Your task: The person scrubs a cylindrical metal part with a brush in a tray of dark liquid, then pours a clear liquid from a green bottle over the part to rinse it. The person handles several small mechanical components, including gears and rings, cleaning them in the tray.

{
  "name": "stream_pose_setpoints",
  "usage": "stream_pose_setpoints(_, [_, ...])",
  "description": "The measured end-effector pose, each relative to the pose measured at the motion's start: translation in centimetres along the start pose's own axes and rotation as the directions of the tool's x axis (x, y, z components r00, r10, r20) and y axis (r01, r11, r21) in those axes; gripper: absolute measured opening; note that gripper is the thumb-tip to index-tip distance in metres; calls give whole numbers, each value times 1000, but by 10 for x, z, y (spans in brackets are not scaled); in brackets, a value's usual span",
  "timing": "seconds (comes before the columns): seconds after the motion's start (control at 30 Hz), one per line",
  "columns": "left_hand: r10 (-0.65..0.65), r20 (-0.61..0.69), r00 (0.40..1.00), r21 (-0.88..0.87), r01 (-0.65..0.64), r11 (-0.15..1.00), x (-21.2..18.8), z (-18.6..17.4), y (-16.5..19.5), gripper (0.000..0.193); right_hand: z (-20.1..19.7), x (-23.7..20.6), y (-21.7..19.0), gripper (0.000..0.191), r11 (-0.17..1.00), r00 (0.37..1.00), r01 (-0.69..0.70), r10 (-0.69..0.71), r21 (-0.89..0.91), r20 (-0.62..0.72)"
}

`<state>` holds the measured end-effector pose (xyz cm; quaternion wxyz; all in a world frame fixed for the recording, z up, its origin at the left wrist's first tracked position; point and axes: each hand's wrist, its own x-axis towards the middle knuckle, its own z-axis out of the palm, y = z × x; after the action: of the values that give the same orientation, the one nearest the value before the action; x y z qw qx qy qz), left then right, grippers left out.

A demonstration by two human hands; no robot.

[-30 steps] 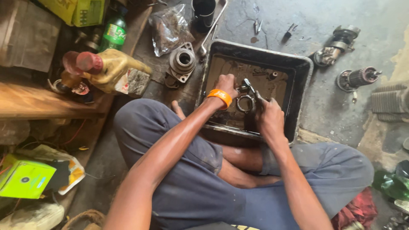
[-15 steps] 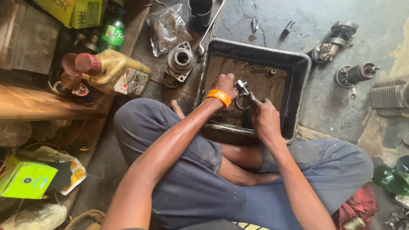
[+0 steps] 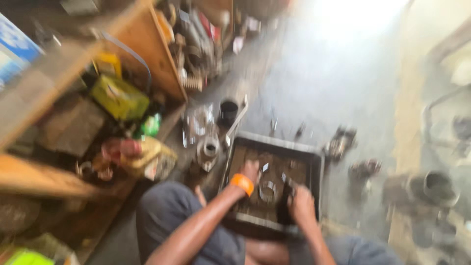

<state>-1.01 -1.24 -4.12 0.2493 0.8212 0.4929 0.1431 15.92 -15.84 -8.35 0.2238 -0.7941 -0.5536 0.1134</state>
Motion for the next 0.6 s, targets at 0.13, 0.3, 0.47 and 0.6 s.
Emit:
stream_pose_setpoints(0.13, [37, 20, 999, -46, -36, 998, 3, -8, 6, 14, 3, 6, -7, 37, 989, 988, 126, -118, 76, -103])
stream_pose_setpoints(0.3, [-71, 239, 968, -94, 96, 991, -2, -23, 15, 19, -2, 17, -36, 41, 997, 999, -18, 15, 79, 33])
stream_pose_setpoints(0.47, [-95, 166, 981, -181, 125, 975, 0, -29, 18, 20, -5, 19, -55, 48, 977, 989, -124, 108, 171, 102])
stream_pose_setpoints(0.6, [-173, 175, 969, -171, 203, 964, -1, -30, 19, 30, 1, 16, -54, 36, 999, 998, -10, 7, 49, 59])
